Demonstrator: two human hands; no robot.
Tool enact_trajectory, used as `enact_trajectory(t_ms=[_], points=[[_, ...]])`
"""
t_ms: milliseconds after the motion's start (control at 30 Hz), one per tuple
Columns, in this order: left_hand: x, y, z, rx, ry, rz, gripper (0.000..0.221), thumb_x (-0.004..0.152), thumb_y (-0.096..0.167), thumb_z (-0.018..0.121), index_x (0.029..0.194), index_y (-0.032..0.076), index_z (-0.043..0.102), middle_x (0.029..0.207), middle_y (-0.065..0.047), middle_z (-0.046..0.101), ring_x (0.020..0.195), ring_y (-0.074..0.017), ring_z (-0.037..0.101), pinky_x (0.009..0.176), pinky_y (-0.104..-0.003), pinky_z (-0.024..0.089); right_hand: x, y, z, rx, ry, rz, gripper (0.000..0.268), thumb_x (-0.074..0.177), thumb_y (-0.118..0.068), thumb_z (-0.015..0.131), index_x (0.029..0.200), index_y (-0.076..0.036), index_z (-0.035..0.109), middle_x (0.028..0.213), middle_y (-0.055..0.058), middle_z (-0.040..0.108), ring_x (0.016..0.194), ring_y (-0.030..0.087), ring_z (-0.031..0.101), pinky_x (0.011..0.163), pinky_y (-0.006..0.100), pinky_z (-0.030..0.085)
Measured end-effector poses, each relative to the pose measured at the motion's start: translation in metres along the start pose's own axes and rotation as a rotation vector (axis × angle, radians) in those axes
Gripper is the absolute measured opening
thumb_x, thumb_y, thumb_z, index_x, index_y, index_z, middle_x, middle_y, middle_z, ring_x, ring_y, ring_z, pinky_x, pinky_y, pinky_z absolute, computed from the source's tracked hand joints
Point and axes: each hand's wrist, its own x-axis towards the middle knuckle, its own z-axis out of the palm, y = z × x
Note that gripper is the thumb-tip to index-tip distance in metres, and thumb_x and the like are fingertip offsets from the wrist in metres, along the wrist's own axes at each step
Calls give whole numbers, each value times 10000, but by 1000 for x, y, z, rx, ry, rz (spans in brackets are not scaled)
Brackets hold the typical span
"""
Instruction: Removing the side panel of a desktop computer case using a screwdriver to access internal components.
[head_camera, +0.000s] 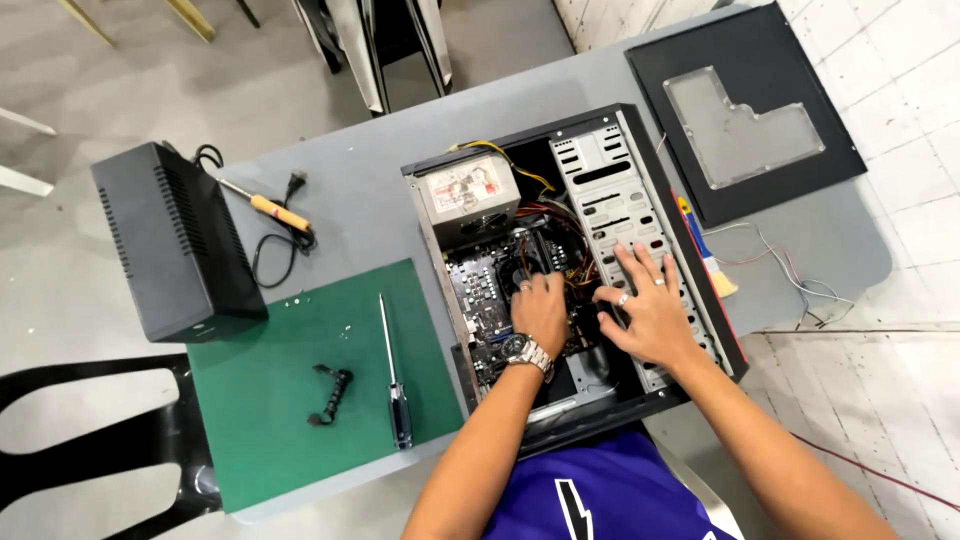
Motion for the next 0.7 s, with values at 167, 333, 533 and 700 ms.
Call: enact_trajectory(t_ms=[167, 333, 533, 700], points=[[7, -7, -24, -91, -187, -206, 395, 690, 238, 735, 990, 94, 521, 918, -89, 547, 747, -276, 654, 557, -364, 573, 2, -6, -4, -19, -8, 18, 245, 869, -556, 563, 958, -342, 643, 1459, 53, 465, 1428, 286, 341, 1166, 514, 103], [27, -10, -44, -627, -450, -575, 322, 802, 329, 623, 1099, 205, 602, 991, -96, 705, 952, -369, 685, 791, -472, 534, 3, -7, -5, -13, -19, 60, 253, 885, -575, 552, 954, -347, 637, 1453, 23, 468, 1420, 265, 352, 1171, 510, 127], [49, -45, -32, -1540, -424, -952, 606, 757, -53, 672, 1303, -43, 407, 825, -222, 617, 540, -289, 681, 415, -334, 592, 3, -8, -7, -41, -46, 65, 254, 888, -571, 553, 971, -345, 633, 1448, 38, 471, 1412, 283, 366, 1158, 539, 170], [82, -49, -104, -1667, -321, -860, 352, 836, 33, 634, 1174, -25, 555, 898, -185, 649, 721, -268, 711, 620, -357, 636, 3, -7, -5, -53, -52, 68, 265, 893, -575, 548, 985, -340, 628, 1449, 32, 468, 1421, 281, 358, 1163, 538, 166]])
